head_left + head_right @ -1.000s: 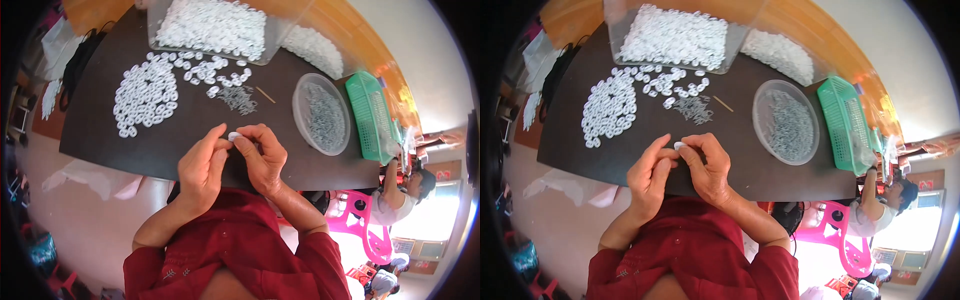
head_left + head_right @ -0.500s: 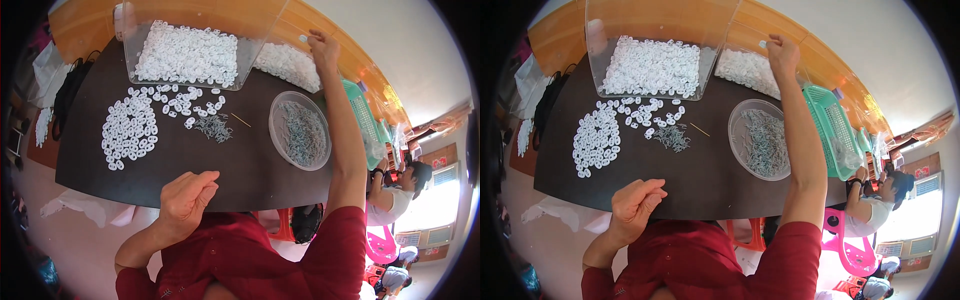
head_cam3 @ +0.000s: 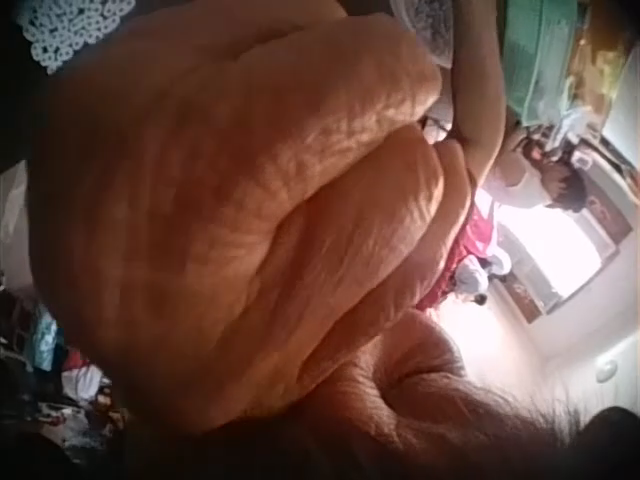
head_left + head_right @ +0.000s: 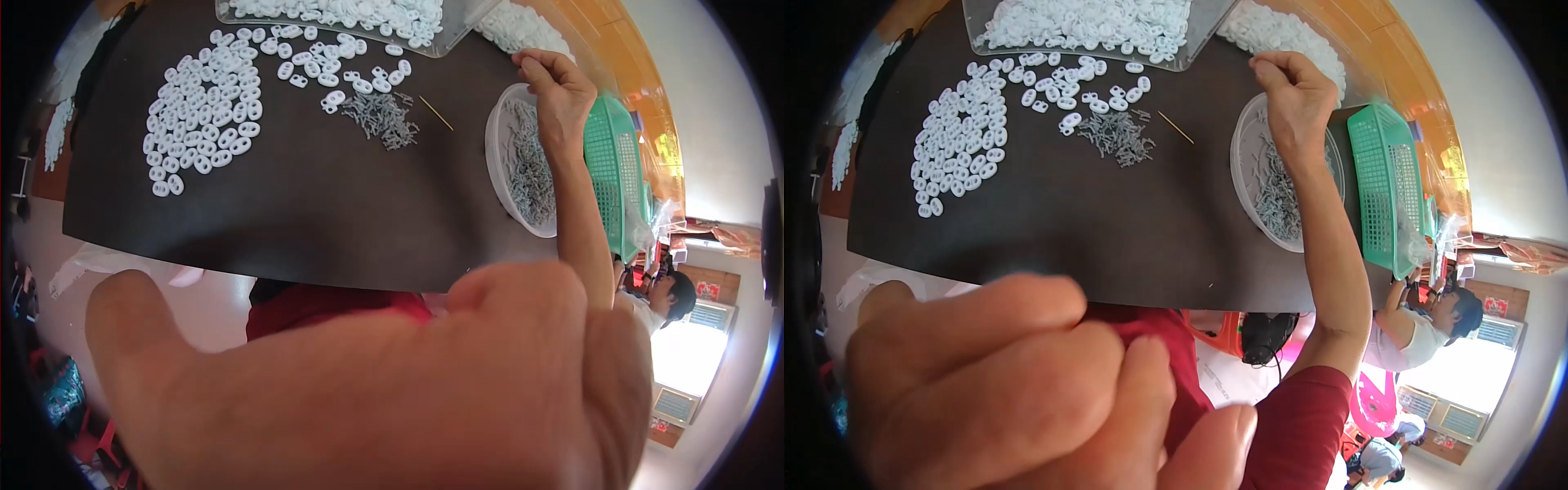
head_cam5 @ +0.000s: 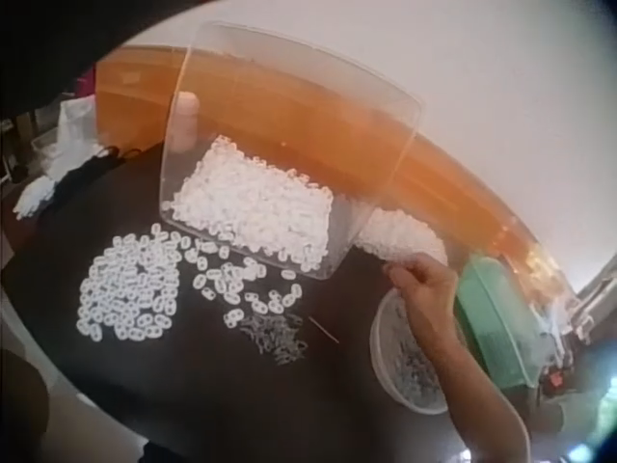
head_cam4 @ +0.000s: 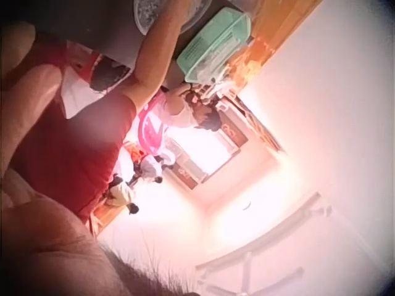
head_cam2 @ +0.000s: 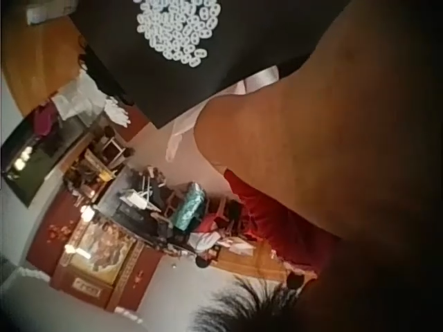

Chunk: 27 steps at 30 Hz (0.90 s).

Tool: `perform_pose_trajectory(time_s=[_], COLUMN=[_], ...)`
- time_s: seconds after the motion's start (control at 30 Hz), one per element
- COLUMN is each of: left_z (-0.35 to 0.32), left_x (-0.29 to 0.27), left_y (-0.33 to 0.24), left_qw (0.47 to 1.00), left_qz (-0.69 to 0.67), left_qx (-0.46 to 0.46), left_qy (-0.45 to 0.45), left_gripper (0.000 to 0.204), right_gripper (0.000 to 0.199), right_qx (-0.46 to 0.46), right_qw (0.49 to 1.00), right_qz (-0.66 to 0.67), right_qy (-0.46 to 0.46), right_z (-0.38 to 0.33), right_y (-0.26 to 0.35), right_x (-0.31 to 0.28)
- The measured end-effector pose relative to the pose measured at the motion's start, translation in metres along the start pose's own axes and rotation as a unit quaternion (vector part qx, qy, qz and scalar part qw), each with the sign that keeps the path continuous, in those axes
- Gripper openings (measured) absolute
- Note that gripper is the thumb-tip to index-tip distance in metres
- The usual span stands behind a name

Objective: Assembling small plastic rings by inserting metal pins into them at a workbench.

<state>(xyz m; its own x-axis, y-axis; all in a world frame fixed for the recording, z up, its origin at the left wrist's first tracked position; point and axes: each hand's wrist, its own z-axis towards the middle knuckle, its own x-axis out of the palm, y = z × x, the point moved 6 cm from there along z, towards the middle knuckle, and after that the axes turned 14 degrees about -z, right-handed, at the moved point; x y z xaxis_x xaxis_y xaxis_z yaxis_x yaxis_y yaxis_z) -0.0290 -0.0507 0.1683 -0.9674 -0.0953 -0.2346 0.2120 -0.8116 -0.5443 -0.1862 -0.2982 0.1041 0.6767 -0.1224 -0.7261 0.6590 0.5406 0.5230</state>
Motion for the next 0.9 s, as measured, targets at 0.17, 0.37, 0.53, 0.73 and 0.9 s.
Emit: perform_pose_trajectory(time_s=[0.17,0.37,0.53,0.73,0.9], left_z=[0.0,0.001,-0.003,-0.003,-0.007], left_x=[0.003,0.014,0.009,0.011,0.012], left_y=[-0.003,-0.004,-0.011,-0.017,-0.021], left_qw=[1.0,0.999,0.997,0.997,0.996], left_qz=[0.006,-0.005,0.0,-0.016,-0.028], left_qx=[-0.006,-0.026,-0.041,-0.031,-0.041], left_qy=[0.021,0.046,0.062,0.066,0.076], left_gripper=[0.024,0.024,0.024,0.025,0.025], right_gripper=[0.013,0.011,0.011,0.011,0.011], right_qx=[0.027,0.044,0.049,0.042,0.052], right_qw=[0.998,0.99,0.988,0.984,0.978], right_qz=[0.048,0.094,0.111,0.127,0.15], right_qy=[0.033,0.094,0.091,0.116,0.136], right_z=[-0.035,-0.059,-0.065,-0.07,-0.076], right_y=[0.021,0.034,0.033,0.04,0.038], right_x=[0.005,0.018,0.011,0.02,0.031])
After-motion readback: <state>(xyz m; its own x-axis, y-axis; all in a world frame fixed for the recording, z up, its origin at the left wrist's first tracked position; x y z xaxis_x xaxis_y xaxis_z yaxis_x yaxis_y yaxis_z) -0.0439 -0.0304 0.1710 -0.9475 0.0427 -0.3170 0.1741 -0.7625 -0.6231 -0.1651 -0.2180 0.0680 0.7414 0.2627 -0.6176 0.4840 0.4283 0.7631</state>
